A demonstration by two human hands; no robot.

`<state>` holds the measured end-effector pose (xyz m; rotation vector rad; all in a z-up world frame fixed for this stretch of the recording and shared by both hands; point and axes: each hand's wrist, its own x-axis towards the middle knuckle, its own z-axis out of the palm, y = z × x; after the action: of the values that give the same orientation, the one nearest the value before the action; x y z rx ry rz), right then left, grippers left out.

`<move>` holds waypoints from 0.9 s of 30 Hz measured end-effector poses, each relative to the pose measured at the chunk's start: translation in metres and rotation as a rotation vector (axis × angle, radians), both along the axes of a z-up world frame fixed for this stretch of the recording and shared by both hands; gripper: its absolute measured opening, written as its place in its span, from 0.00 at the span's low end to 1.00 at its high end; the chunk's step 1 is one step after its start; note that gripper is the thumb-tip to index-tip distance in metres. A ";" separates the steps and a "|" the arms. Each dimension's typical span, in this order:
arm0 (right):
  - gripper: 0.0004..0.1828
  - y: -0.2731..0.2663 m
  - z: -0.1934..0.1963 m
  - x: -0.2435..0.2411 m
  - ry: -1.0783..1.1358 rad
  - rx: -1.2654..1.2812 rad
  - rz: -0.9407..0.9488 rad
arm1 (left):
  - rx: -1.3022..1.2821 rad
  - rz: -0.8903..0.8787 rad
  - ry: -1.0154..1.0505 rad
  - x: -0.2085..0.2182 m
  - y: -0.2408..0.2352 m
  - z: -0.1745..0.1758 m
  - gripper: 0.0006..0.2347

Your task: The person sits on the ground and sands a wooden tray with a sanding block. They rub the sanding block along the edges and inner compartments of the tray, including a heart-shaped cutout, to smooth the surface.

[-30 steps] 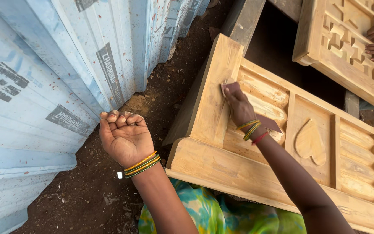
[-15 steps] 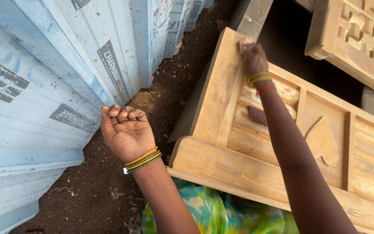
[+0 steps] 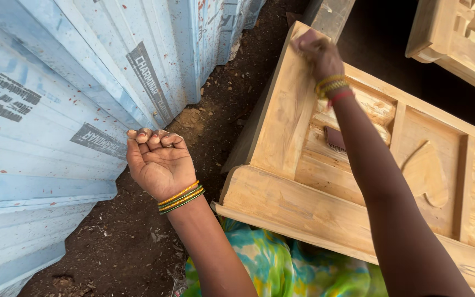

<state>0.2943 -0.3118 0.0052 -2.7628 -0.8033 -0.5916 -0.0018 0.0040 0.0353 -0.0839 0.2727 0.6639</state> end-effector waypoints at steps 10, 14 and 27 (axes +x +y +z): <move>0.16 0.009 -0.008 -0.048 -0.006 -0.060 0.106 | 0.006 -0.041 -0.099 0.013 -0.012 -0.007 0.07; 0.20 0.008 -0.006 -0.140 0.061 -0.234 0.155 | -0.034 -0.017 -0.056 0.009 -0.015 -0.001 0.06; 0.25 0.039 0.002 -0.213 0.481 0.026 0.347 | 0.026 0.064 0.002 0.015 -0.021 -0.004 0.06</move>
<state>0.0808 -0.2729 0.0075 -2.4896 -1.0947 0.1226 0.0129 -0.0171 0.0318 -0.0673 0.2645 0.7313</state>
